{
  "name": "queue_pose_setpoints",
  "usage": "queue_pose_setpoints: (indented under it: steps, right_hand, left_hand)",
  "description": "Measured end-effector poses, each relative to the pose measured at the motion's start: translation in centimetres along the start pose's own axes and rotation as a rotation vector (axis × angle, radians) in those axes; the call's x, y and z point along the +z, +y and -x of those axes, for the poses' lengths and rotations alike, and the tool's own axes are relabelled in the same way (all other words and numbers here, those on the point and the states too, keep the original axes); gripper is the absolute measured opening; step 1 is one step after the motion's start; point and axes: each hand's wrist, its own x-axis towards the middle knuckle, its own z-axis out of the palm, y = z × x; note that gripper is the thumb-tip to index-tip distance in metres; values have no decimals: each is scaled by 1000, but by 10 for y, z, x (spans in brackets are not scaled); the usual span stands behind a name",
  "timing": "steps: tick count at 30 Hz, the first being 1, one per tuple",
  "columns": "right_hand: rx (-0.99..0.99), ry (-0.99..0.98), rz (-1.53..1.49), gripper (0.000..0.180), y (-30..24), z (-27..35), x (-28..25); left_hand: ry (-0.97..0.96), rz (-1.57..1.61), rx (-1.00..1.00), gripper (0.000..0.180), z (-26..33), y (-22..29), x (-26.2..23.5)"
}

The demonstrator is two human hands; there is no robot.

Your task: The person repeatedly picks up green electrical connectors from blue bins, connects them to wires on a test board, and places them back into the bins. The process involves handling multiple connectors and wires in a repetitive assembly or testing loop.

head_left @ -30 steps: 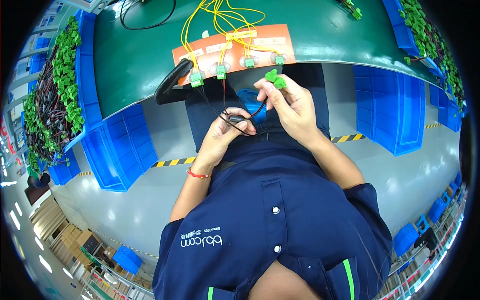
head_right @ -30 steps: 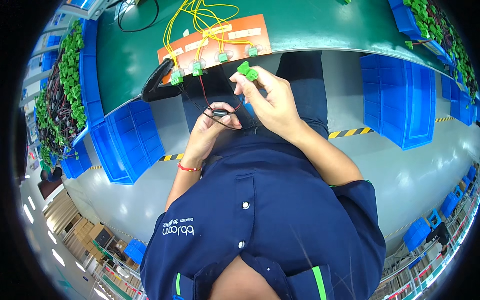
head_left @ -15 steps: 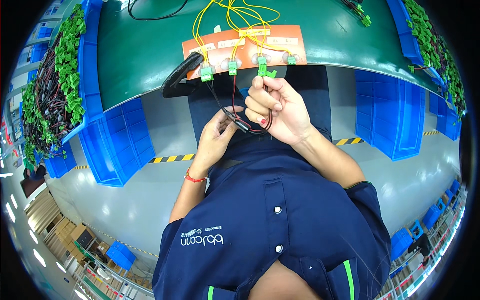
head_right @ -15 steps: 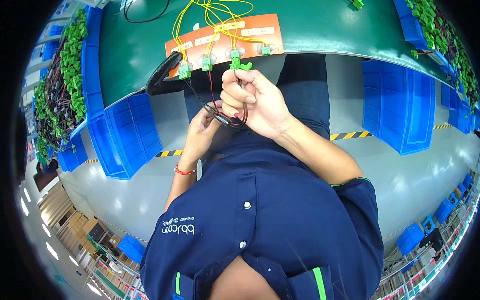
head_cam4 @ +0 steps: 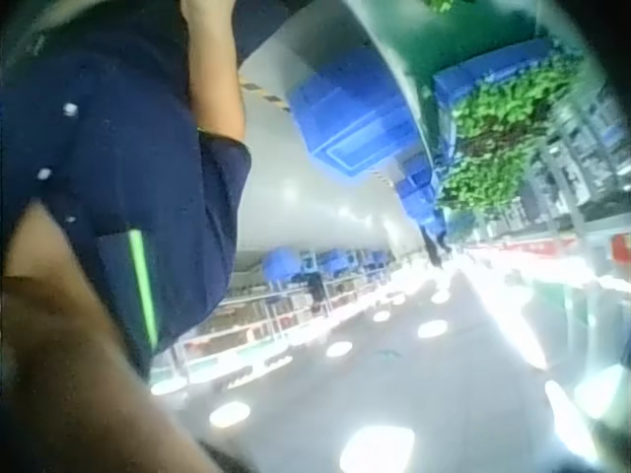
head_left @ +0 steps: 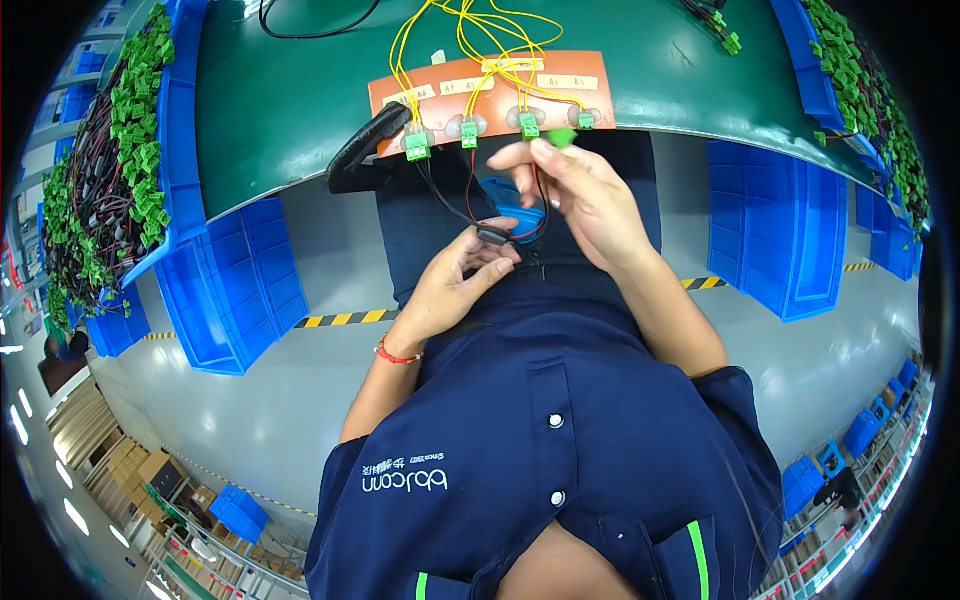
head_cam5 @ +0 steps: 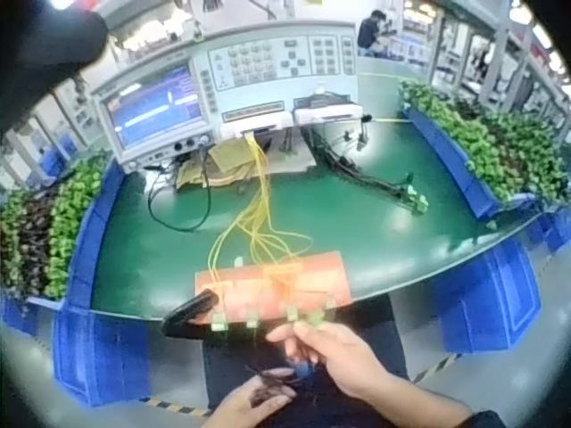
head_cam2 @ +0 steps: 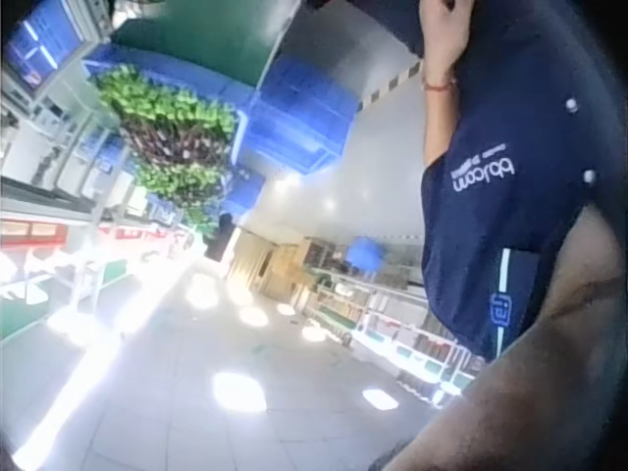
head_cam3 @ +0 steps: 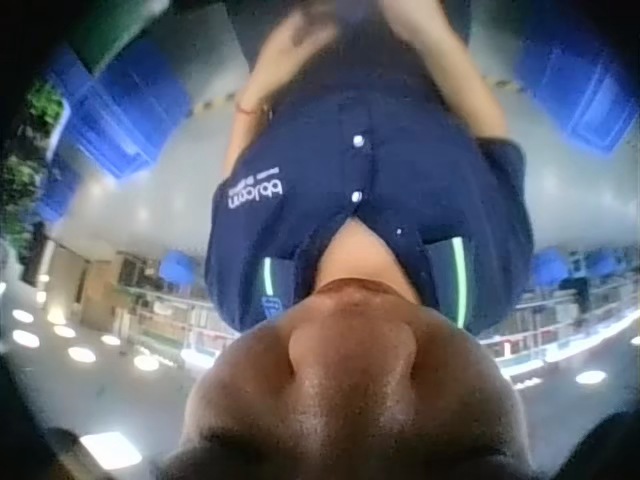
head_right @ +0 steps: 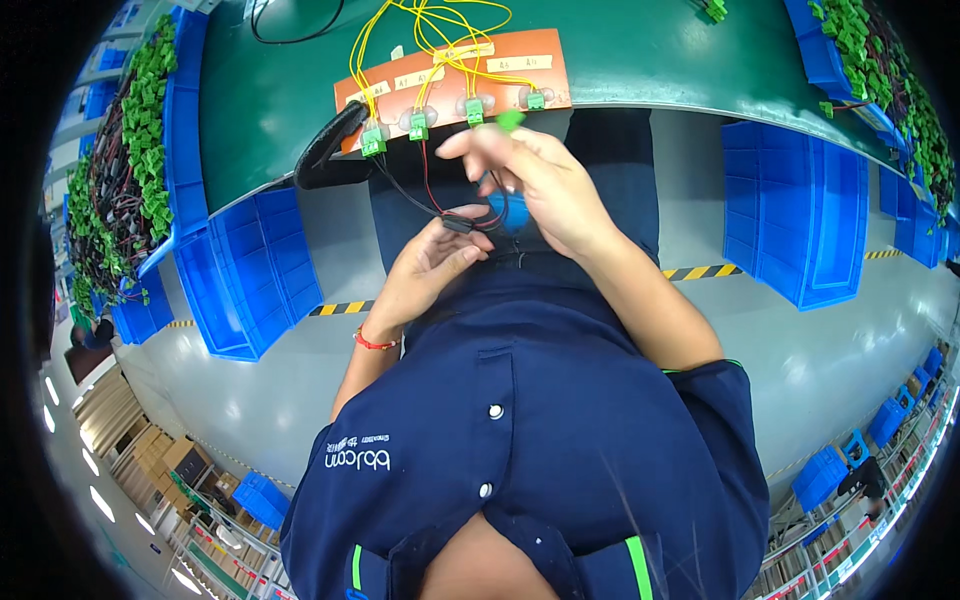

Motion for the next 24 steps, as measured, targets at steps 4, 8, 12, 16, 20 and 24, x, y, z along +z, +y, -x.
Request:
queue_pose_setpoints:
  steps: [4,8,12,16,20,24]
  right_hand:
    - [-195,118,339,41,4,13,-24]
    - [-136,24,295,45,-4,14,-29]
    - [-45,-77,68,45,-3,4,-31]
    - [-13,-232,-370,45,10,-3,-35]
    - [16,-271,-424,44,10,-4,-33]
    - [-171,144,259,42,11,13,-22]
  left_hand:
    - [-119,87,-66,44,-5,7,4]
    - [-199,91,-117,43,-10,2,9]
    - [-300,-26,-78,45,-11,22,17]
    - [-360,-10,-32,42,-13,25,18]
    - [-349,-47,2,39,-15,24,18]
    - [-326,-143,14,37,-19,20,14]
